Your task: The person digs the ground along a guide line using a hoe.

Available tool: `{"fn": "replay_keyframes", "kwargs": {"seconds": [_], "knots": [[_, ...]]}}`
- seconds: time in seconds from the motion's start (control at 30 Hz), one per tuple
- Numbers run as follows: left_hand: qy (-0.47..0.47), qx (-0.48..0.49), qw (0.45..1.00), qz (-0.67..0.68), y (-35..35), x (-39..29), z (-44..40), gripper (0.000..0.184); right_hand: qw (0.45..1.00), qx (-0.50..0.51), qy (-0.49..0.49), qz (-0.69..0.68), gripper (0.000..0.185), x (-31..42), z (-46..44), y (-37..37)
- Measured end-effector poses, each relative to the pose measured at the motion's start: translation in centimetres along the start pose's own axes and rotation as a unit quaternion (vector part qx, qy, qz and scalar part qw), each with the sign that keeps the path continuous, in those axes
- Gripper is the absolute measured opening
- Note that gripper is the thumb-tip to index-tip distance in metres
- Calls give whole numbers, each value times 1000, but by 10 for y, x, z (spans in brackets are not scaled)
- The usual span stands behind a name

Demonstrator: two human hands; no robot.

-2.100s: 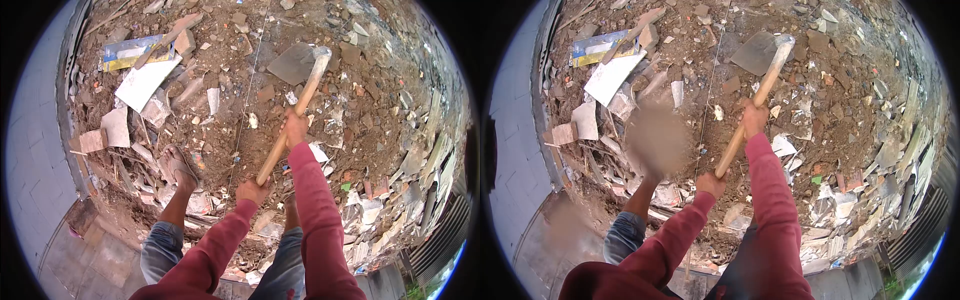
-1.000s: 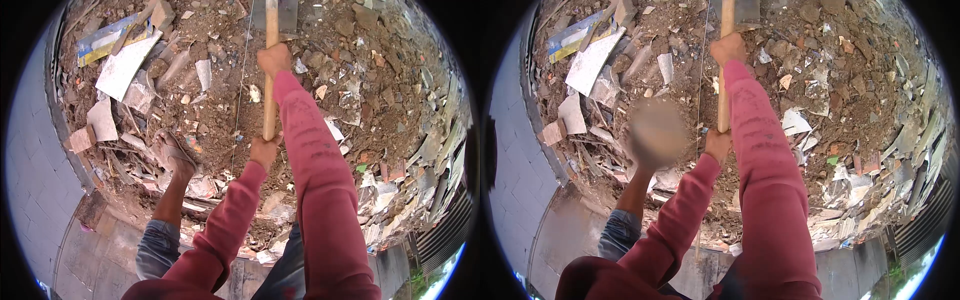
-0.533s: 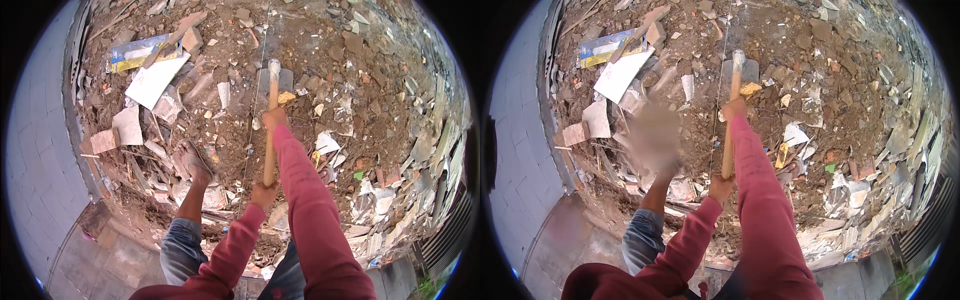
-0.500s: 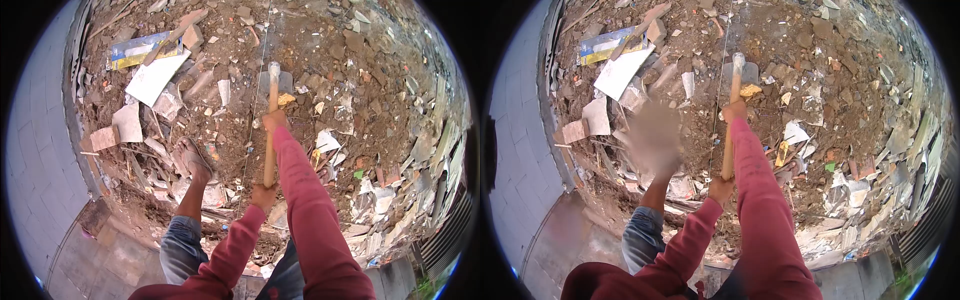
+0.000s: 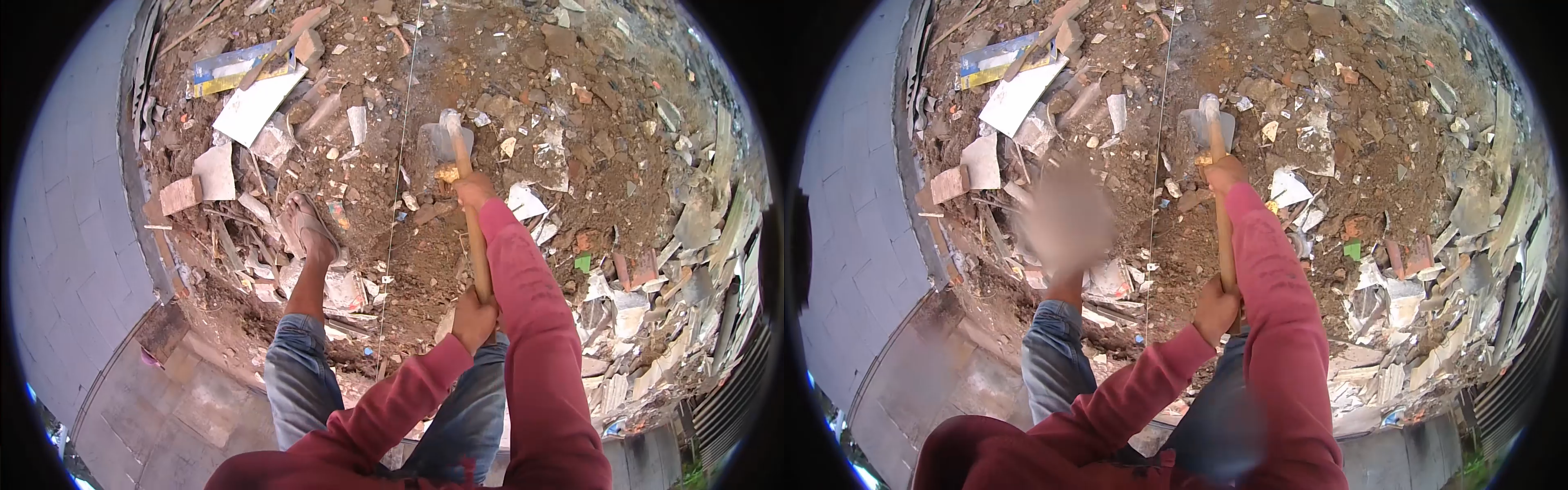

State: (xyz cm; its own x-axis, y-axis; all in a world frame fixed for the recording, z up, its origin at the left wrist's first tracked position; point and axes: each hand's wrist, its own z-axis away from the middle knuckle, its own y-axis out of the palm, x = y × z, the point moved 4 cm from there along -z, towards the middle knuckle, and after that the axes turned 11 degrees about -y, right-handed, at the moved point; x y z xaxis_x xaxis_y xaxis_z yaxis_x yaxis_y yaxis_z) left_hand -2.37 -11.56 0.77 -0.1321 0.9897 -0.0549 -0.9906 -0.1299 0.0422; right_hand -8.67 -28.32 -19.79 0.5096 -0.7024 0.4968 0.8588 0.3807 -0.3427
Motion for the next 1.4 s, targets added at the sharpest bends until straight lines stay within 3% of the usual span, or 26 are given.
{"fn": "replay_keyframes", "kwargs": {"seconds": [0.07, 0.17, 0.2, 0.27, 0.37, 0.4, 0.47, 0.6, 0.67, 0.77, 0.83, 0.93, 0.97, 1.03, 1.1, 1.17, 1.3, 1.4], "knots": [[76, -75, 984, -140, 34, 23, 30, 19, 996, 18, 24, -87, 26, -7, 46, -46], [83, -40, 970, -226, 67, 34, 112, 34, 996, -17, 22, -81, 30, -17, 126, -114], [71, -17, 960, -269, 71, 45, 130, 38, 992, -60, 24, -110, 29, -17, 156, -134], [102, 89, 965, -226, 67, 104, 134, 41, 980, -159, 5, -119, 30, -36, 207, -161], [181, 171, 905, -344, 39, 177, 78, 43, 938, -327, -26, -115, 20, -110, 250, -170], [228, 179, 867, -405, 31, 177, 64, 43, 938, -328, -26, -109, 20, -100, 253, -177], [193, 197, 841, -466, 32, 124, 30, 44, 844, -459, -63, -270, 26, -52, 280, -194], [422, 20, 811, -405, 70, 37, -54, 31, 781, -538, -163, -272, 20, 9, 243, -238], [401, 48, 845, -351, 85, -23, -72, 25, 777, -516, -218, -286, 17, 47, 201, -253], [323, -14, 891, -320, 72, -99, -78, 30, 795, -449, -272, -305, 16, 111, 123, -249], [314, -42, 896, -311, 52, -136, -96, 34, 824, -418, -290, -249, 22, 144, 58, -234], [228, -59, 932, -276, 20, -161, -145, 42, 880, -362, -265, -155, 32, 162, -47, -189], [214, -56, 943, -249, 10, -160, -157, 44, 889, -362, -269, -86, 37, 148, -82, -174], [175, -58, 961, -206, -11, -144, -170, 47, 949, -274, -148, -54, 38, 148, -75, -121], [131, -88, 962, -222, -32, -101, -172, 45, 961, -255, -87, -59, 37, 73, -120, -65], [87, -163, 932, -312, -64, -63, -170, 48, 975, -200, -47, -83, 35, 59, -102, -28], [-21, -130, 932, -339, -96, -30, -105, 59, 978, -147, 28, -143, 33, -7, -65, 38], [-78, -139, 931, -327, -123, 21, -98, 59, 987, -141, 29, -78, 32, -17, -26, 82]]}}
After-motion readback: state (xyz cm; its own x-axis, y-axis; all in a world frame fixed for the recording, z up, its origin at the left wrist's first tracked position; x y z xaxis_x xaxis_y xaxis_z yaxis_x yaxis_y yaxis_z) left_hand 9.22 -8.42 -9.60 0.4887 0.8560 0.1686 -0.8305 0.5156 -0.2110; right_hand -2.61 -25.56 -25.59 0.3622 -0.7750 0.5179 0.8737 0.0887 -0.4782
